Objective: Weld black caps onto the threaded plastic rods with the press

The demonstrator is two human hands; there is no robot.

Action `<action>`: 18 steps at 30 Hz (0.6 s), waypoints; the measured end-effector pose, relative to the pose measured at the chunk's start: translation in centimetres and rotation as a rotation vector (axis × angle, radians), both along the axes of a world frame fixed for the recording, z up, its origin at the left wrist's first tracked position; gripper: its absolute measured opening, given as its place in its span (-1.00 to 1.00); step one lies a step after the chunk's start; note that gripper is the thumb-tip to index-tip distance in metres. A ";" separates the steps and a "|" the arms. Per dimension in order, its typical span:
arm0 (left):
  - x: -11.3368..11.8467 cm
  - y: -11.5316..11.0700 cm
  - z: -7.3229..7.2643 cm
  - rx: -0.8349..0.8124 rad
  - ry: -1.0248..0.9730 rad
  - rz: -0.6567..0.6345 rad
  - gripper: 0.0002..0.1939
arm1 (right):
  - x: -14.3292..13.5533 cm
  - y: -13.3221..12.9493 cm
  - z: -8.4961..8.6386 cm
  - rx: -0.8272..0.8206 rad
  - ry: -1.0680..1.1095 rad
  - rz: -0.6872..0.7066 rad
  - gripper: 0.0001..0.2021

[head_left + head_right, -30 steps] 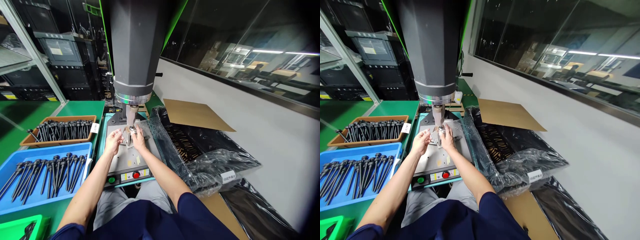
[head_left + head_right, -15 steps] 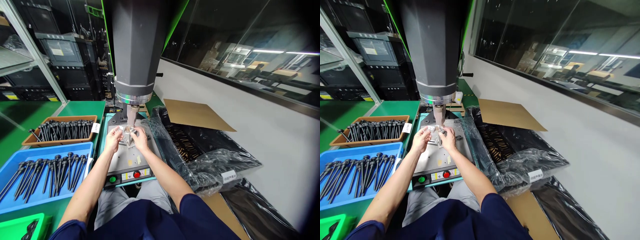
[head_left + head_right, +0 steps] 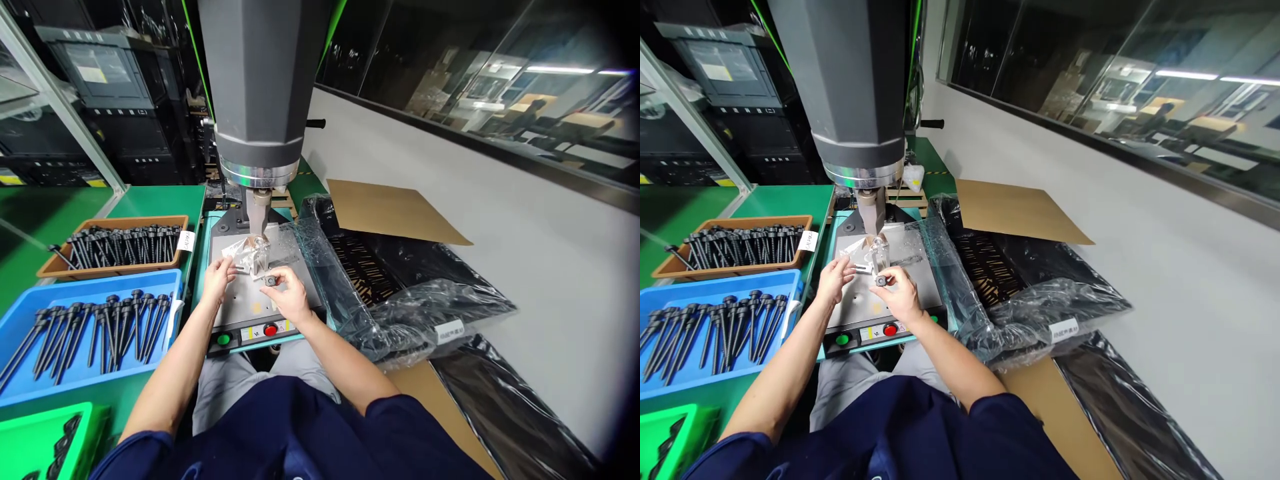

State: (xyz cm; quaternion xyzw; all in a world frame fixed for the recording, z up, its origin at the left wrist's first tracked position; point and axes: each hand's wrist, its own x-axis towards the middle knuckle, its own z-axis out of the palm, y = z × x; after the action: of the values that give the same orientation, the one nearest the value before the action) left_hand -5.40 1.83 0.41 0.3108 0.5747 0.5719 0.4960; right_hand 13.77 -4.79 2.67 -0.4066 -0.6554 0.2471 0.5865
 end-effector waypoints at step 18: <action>3.1 -10.0 2.5 0.249 0.343 -0.405 -0.85 | -2.1 0.2 1.4 -0.565 0.714 0.321 -0.63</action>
State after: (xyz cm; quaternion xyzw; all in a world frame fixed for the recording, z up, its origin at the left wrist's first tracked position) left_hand -2.29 -8.16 2.88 0.5700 0.5019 0.4665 0.4534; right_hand 11.66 -4.56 4.06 -0.3336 -0.3747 0.6270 0.5960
